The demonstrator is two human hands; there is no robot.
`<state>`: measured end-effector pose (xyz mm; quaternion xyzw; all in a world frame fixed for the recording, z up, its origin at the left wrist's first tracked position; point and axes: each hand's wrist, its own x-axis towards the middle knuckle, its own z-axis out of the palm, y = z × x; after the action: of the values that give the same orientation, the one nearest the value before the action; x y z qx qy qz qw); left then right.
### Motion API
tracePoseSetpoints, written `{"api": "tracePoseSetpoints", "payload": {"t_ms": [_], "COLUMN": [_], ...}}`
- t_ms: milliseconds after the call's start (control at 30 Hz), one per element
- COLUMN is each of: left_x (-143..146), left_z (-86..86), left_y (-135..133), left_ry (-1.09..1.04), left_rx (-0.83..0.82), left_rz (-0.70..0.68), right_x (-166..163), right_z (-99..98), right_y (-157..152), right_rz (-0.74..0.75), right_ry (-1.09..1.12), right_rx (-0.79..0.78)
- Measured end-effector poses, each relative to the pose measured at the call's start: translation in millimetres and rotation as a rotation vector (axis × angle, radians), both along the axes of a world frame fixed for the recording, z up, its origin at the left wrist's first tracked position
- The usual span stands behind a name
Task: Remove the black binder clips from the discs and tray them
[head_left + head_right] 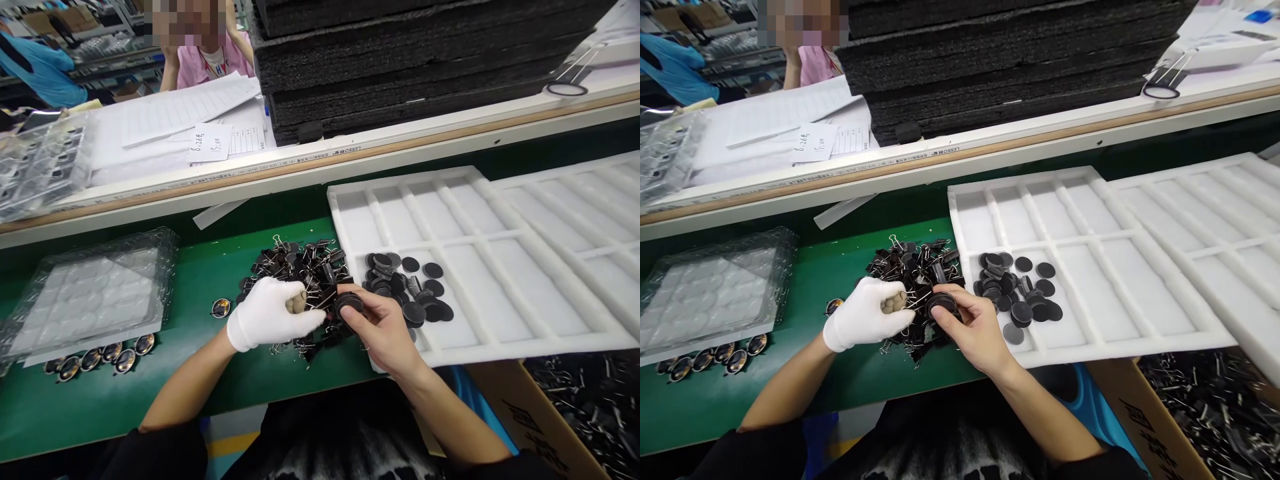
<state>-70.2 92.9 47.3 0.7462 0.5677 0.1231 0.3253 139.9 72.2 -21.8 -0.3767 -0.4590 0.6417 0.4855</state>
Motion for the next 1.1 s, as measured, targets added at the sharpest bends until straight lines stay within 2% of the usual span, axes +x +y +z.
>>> {"api": "tracePoseSetpoints", "payload": {"t_ms": [167,267,400,533,700,900,1033,1100], "left_x": [-0.2,-0.3,-5.3,-6.2,3.7,10.3,9.5,7.8], "left_z": [-0.1,0.3,0.7,0.0,-3.1,-6.3,-3.2,-0.5], "left_y": [1.8,2.7,3.4,1.0,-5.2,-8.1,-7.4,-6.3], "left_ry": [-0.033,0.003,-0.015,-0.094,-0.133,-0.130,-0.101,-0.099], "left_rx": [-0.041,-0.017,-0.050,-0.170,-0.314,-0.392,-0.380,-0.375], "left_rz": [-0.058,-0.036,-0.012,-0.113,-0.183,-0.178,-0.196,-0.203], "right_x": [4.8,12.8,34.9,55.1,59.9,57.4,57.9,56.7], "right_z": [9.8,17.8,31.0,44.2,50.2,47.1,50.3,52.7], "right_y": [0.7,5.6,23.5,45.5,59.6,58.7,58.3,56.7], "right_rz": [0.061,0.142,0.333,0.567,0.805,0.830,0.838,0.819], "right_ry": [-0.067,-0.120,-0.271,-0.440,-0.540,-0.608,-0.633,-0.678], "right_rx": [0.043,0.015,-0.017,0.073,0.156,0.304,0.333,0.404]}}
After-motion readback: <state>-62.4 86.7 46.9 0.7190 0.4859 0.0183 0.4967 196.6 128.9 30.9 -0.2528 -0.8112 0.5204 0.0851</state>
